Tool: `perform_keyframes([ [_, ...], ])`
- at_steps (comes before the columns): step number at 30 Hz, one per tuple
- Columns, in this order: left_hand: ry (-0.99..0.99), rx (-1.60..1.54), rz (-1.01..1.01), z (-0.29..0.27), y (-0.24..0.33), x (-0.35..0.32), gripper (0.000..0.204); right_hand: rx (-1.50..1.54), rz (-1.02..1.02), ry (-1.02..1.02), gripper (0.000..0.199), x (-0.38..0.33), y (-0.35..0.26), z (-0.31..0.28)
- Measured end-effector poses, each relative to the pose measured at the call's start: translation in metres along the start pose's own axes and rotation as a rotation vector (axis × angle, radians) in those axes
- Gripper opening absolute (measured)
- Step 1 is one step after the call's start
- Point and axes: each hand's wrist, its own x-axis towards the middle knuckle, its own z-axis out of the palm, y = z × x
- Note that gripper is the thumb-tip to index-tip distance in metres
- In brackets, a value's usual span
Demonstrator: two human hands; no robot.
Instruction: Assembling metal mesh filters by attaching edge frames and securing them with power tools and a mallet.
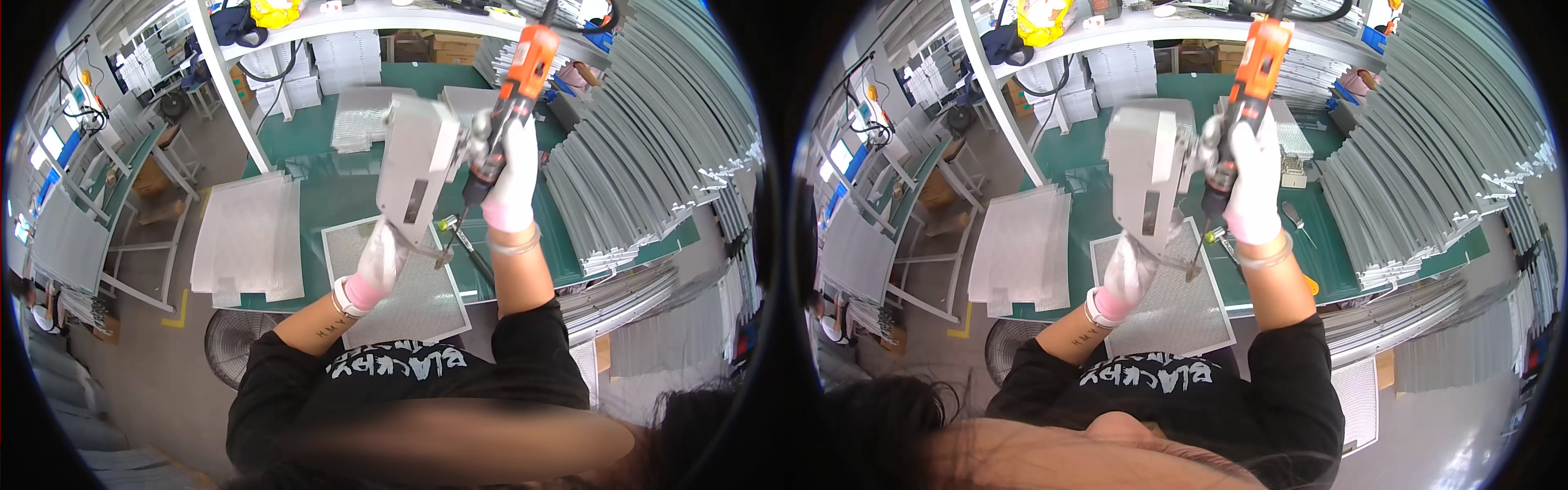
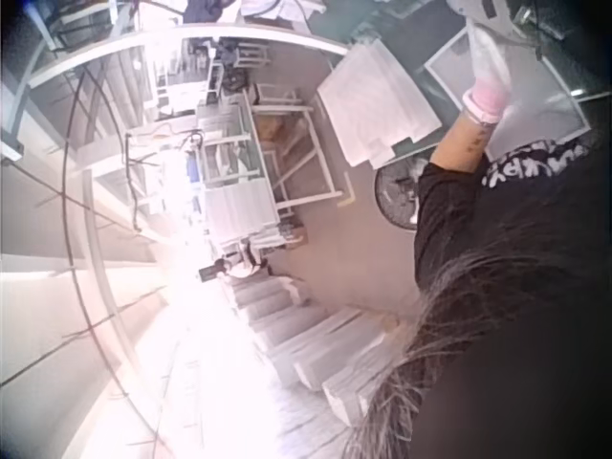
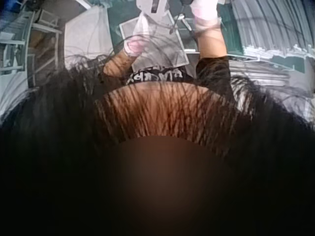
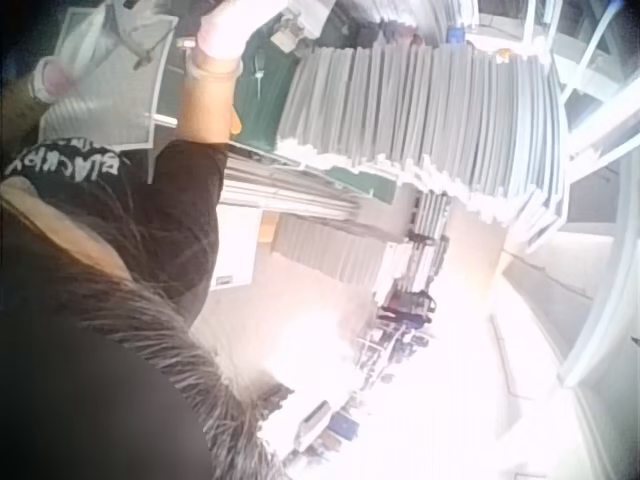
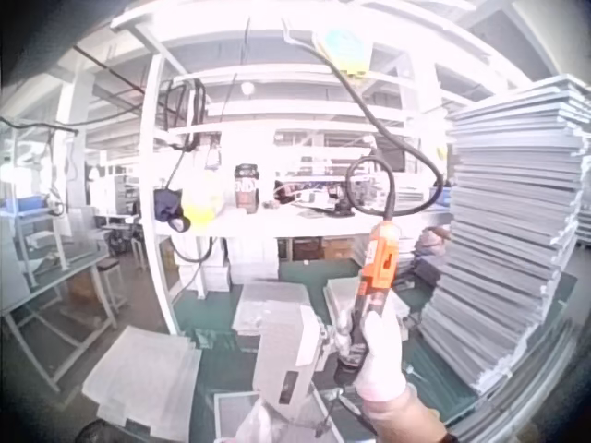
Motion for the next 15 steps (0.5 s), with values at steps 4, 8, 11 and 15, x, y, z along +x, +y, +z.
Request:
perform_keyframes([
  [4, -0.091, 0.394, 0.043, -0.024, 0.003, 0.005, 0.054, 0.091, -0.068, -0.010, 0.032, 0.017, -0.017, 0.000],
  [8, -0.033, 0.638, 0.131, -0.021, 0.014, 0.014, 0.056, 0.120, -0.050, -0.001, 0.033, 0.016, -0.016, -0.004],
  [11, 0.009, 0.305, 0.167, 0.007, 0.013, 0.015, 0.055, 0.036, -0.079, -0.015, 0.033, 0.012, -0.013, -0.004],
  [15, -0.036, 1.072, 0.069, -0.052, 0.001, 0.054, 0.053, 0.093, -0.075, 0.032, 0.034, 0.008, -0.008, -0.012],
])
